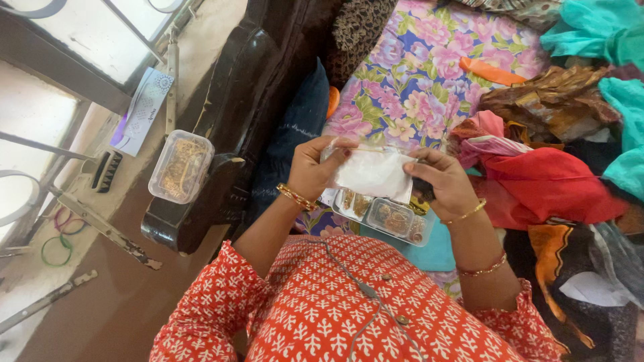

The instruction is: The person organizes small items, including jewelry and hair accessories, into a plastic container and places it on a shelf. They then fold a white shirt and a checkered cloth on a bed.

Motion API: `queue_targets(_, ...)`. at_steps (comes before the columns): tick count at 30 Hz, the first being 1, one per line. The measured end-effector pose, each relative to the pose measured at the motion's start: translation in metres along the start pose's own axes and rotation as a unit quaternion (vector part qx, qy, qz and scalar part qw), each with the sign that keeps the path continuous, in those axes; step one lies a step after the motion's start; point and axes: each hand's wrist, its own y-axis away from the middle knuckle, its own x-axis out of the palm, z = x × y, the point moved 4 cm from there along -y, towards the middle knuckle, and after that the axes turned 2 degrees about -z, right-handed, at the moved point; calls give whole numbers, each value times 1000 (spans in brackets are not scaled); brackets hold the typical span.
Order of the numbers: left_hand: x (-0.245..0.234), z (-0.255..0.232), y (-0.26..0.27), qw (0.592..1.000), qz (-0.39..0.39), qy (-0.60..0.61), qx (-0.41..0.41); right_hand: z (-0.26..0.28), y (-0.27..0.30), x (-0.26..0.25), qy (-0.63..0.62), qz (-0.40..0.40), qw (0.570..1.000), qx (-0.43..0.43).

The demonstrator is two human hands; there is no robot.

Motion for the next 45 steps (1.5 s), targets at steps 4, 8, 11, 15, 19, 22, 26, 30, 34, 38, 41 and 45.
queue_targets(4, 0, -3, 1, 998, 20, 32, -51, -1, 0, -1, 21, -40, 996, -74)
queue_targets(8, -7, 1, 2, 991, 12, 109, -76, 11, 11, 7, 33, 26, 982, -183)
queue_targets(11, -12, 4, 0, 972, 7, 213, -102, 21, 18, 11, 125, 57, 959, -249)
queue_targets(15, -14, -2, -2, 950, 40, 286, -118, 24, 17, 11, 169, 63, 950, -254)
queue_targets(19, -10, -7, -4, 981, 20, 140, -130, 27, 19, 10, 251, 125, 921, -270)
queue_targets(22, 1, -19, -12, 989, 45, -136, -33, 35, 18, 3, 312, 180, 911, -200)
queue_targets(26, 25, -37, -18, 967, 159, -193, 43, 60, 21, -8, 368, 59, 925, -75)
queue_targets(30, 58, -47, -39, 934, 226, -238, 139, 78, 6, 39, 553, 166, 788, -214)
queue_targets(34, 70, -36, -61, 932, 305, -183, 77, 68, -11, 47, 596, 200, 754, -192)
queue_targets(38, 60, 15, -82, 943, 329, -43, -17, 46, -14, 22, 478, 215, 817, -239)
queue_targets(41, 36, 70, -93, 974, 201, 29, -98, -6, -23, -14, 433, 97, 895, -54)
queue_targets(45, -34, 131, -104, 986, -121, -77, -89, -103, -36, -58, 379, -48, 919, 97)
